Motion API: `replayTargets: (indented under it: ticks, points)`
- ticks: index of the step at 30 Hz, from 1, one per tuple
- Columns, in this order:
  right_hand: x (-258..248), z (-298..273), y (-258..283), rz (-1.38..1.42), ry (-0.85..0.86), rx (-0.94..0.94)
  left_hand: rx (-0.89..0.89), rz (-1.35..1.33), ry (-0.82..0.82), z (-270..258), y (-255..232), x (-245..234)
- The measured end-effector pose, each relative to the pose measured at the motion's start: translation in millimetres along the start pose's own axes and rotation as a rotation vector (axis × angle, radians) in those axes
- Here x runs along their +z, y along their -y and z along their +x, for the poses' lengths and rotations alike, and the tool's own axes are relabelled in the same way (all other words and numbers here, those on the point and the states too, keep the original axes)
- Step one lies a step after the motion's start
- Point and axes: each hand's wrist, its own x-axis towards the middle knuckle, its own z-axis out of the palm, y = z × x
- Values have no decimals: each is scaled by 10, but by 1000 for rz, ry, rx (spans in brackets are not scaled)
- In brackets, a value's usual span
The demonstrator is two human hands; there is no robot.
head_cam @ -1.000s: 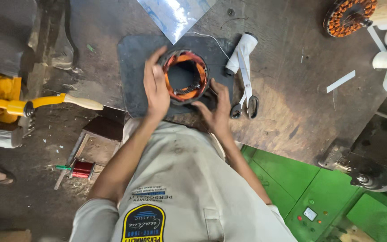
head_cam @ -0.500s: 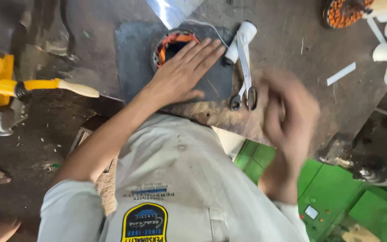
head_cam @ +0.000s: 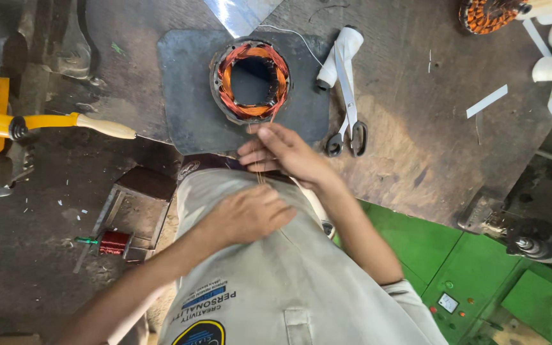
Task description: The person winds copper wire onto a motor stator, trims the wire, and applies a liquid substance from a bottle. They also cut a sheet of insulating material with scissors.
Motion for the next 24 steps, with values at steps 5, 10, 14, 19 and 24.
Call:
replayTargets:
  ticks: [5,10,14,19,24]
  points:
    - [93,60,-396,130,-129,-136,-103,-188,-110,-106,123,-527]
    - [305,-96,-414,-584,-331,-368,-346,542,215,-72,685,-960]
    - [480,-412,-409,-830,-419,-470,-141,190,23,321,987,-513]
    - [440,-942,-166,-960,-336,-235,-99,168,-64,235,1070,-147]
    - [250,-1157,372,-1537,-621,-642,45,190,-1,14,809,-157]
